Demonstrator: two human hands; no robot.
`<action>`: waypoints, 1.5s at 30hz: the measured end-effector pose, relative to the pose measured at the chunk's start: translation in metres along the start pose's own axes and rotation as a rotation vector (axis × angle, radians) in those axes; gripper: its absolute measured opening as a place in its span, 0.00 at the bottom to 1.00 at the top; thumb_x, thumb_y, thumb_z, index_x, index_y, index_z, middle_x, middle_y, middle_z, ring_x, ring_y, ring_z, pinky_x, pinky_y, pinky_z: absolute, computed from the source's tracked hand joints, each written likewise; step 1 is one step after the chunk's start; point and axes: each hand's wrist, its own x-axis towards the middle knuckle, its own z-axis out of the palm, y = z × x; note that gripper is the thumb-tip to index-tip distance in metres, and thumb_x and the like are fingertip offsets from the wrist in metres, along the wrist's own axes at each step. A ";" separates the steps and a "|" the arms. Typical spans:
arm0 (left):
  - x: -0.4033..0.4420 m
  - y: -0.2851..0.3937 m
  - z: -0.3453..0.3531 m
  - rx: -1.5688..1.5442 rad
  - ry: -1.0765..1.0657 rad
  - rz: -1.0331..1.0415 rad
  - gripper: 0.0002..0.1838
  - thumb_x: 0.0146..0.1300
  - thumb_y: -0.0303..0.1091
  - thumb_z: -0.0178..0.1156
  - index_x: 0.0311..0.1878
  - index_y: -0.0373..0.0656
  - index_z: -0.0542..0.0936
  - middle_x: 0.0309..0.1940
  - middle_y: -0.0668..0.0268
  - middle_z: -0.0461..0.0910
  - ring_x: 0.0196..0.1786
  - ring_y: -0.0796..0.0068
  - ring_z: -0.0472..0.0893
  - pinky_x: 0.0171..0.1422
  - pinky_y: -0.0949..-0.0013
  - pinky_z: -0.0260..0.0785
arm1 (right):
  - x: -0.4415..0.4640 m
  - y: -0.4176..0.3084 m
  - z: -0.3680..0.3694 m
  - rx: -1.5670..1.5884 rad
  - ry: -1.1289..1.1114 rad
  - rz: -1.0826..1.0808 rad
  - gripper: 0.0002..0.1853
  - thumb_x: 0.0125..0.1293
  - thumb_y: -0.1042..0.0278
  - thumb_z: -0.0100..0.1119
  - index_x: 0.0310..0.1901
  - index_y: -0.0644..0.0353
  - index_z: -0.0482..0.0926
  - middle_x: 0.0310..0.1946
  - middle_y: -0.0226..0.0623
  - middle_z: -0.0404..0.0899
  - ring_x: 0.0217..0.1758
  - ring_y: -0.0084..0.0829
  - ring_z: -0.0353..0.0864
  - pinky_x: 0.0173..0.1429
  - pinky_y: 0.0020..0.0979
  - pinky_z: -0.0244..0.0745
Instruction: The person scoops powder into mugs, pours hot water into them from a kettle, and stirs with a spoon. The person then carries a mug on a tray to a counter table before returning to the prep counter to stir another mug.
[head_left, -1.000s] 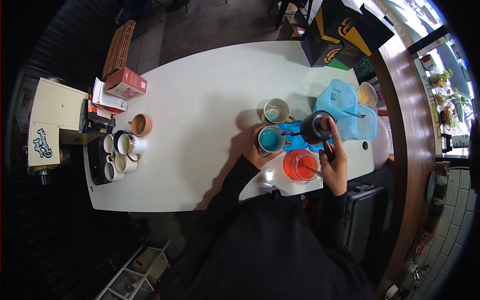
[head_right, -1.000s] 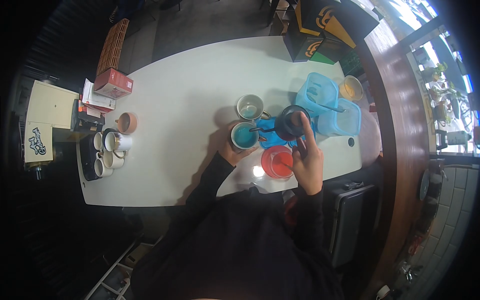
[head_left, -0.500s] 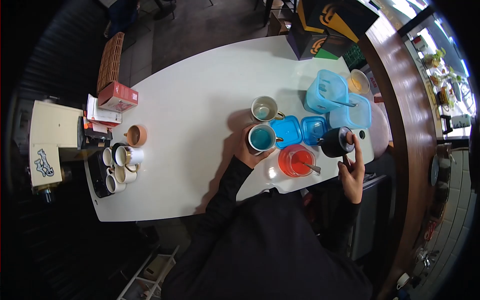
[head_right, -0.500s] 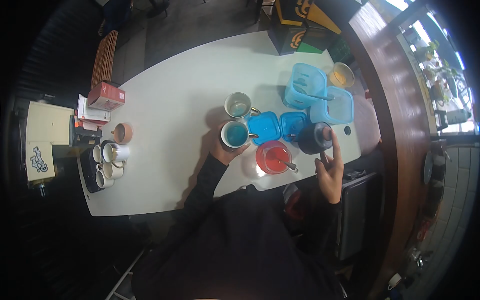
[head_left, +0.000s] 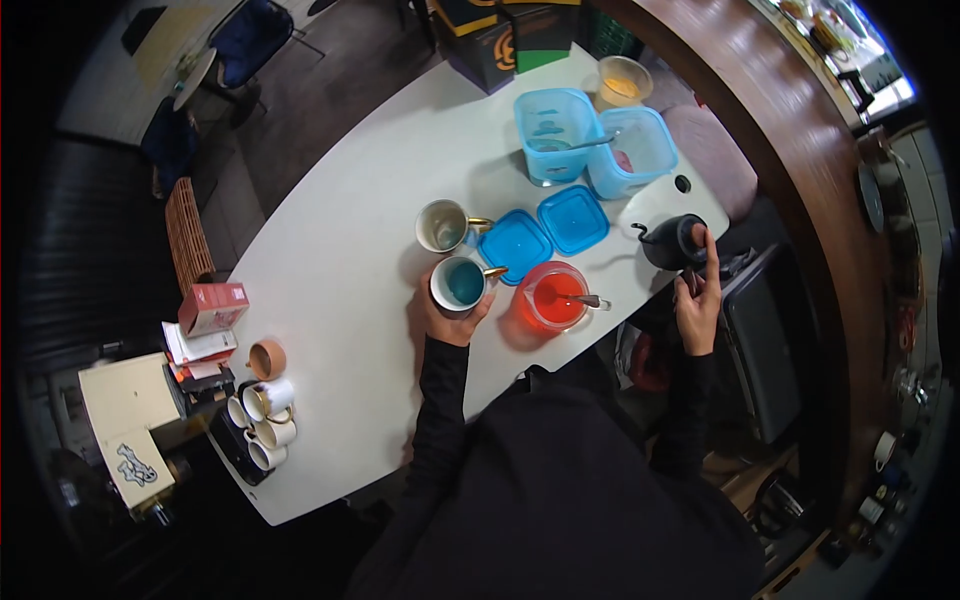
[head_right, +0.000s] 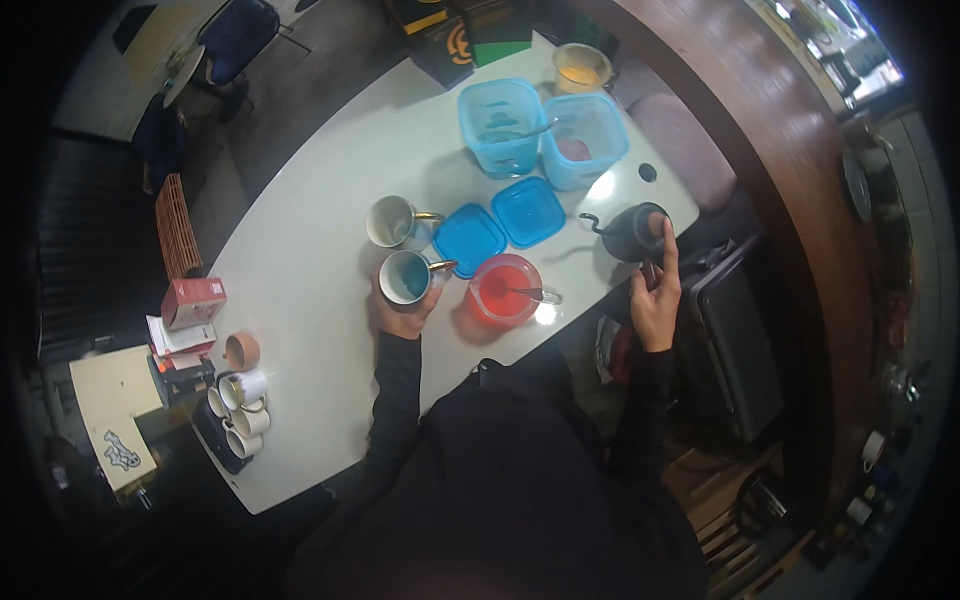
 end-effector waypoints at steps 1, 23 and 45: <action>0.001 0.002 -0.001 0.026 0.006 -0.004 0.43 0.48 0.42 0.83 0.61 0.35 0.68 0.52 0.57 0.80 0.52 0.67 0.82 0.58 0.61 0.76 | 0.000 0.002 0.004 0.036 0.016 -0.015 0.46 0.63 0.91 0.49 0.82 0.50 0.54 0.67 0.42 0.75 0.51 0.22 0.82 0.50 0.23 0.75; -0.004 -0.009 0.002 0.111 0.031 0.027 0.41 0.50 0.41 0.83 0.60 0.34 0.69 0.50 0.58 0.81 0.49 0.69 0.83 0.54 0.63 0.77 | 0.011 -0.025 0.014 -0.729 -0.017 -0.149 0.35 0.70 0.71 0.64 0.77 0.49 0.65 0.48 0.50 0.81 0.52 0.54 0.81 0.55 0.45 0.75; -0.008 -0.005 0.002 0.024 -0.066 -0.131 0.45 0.49 0.41 0.83 0.66 0.37 0.68 0.60 0.54 0.76 0.61 0.61 0.79 0.64 0.59 0.74 | -0.019 -0.089 0.084 -0.374 -0.474 -0.243 0.08 0.62 0.75 0.71 0.32 0.66 0.79 0.24 0.39 0.79 0.22 0.29 0.75 0.28 0.31 0.68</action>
